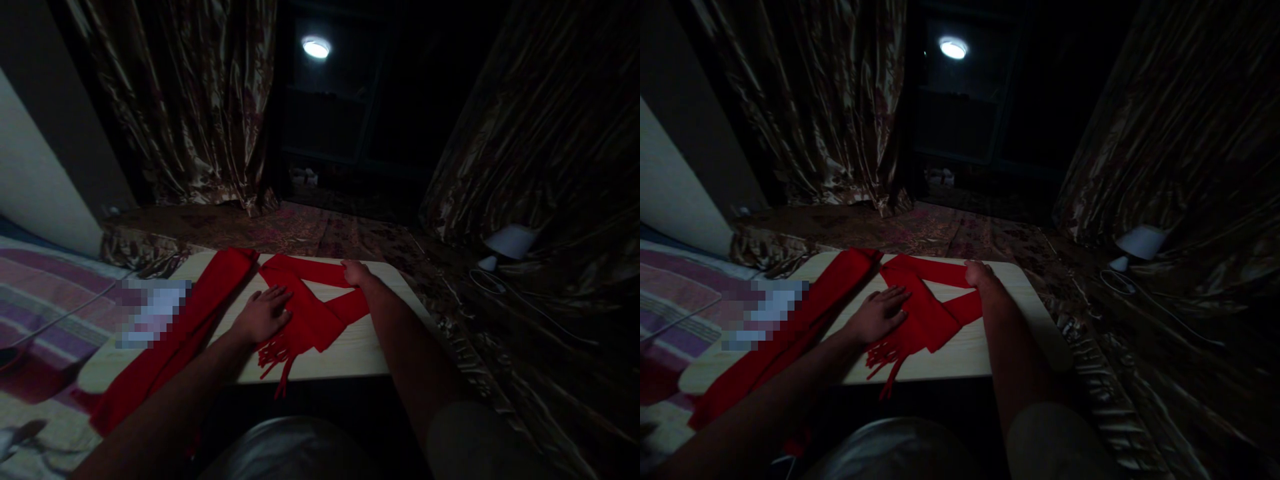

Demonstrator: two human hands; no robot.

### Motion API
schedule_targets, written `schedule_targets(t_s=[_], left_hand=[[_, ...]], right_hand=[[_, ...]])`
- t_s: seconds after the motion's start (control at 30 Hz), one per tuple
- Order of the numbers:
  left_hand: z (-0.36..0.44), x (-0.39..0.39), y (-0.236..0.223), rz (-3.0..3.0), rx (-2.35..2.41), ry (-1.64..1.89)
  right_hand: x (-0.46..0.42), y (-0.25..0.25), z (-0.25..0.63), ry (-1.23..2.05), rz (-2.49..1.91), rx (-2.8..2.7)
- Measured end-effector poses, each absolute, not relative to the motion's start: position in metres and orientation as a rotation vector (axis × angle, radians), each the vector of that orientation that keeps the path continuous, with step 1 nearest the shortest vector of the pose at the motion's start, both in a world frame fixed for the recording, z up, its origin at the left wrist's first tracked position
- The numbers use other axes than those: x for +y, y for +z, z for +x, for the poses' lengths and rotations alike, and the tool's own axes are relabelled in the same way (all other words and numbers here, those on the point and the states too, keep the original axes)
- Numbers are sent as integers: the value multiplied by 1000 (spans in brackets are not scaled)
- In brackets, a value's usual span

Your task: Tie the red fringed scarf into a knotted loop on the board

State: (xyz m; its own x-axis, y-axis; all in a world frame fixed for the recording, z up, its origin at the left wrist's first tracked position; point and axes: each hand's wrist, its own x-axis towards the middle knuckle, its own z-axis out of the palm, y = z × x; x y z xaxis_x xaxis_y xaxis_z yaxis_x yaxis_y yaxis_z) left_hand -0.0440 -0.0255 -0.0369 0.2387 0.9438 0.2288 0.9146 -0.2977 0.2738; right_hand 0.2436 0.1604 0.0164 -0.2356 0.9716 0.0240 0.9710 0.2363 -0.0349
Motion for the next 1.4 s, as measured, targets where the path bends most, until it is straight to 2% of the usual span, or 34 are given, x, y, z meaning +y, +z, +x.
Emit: schedule_targets(t_s=[0.27,0.67,0.87,1.0,1.07,1.27,1.4], left_hand=[[-42,-28,-32,2384,1807,524],[-42,-27,-32,2369,1804,532],[-44,-25,-37,2389,1794,558],[-45,-24,-39,2399,1799,557],[-44,-25,-38,2408,1796,552],[-44,-26,-35,2395,1801,537],[-45,-25,-38,2404,1805,548]], right_hand=[[161,23,234,-59,-1779,-2540],[175,62,252,382,-1909,-2605],[179,69,259,457,-1866,-2505],[178,64,266,541,-1990,-2486],[177,59,273,493,-2079,-2488],[173,55,290,82,-2182,-2444],[160,54,284,-29,-1984,-2487]])
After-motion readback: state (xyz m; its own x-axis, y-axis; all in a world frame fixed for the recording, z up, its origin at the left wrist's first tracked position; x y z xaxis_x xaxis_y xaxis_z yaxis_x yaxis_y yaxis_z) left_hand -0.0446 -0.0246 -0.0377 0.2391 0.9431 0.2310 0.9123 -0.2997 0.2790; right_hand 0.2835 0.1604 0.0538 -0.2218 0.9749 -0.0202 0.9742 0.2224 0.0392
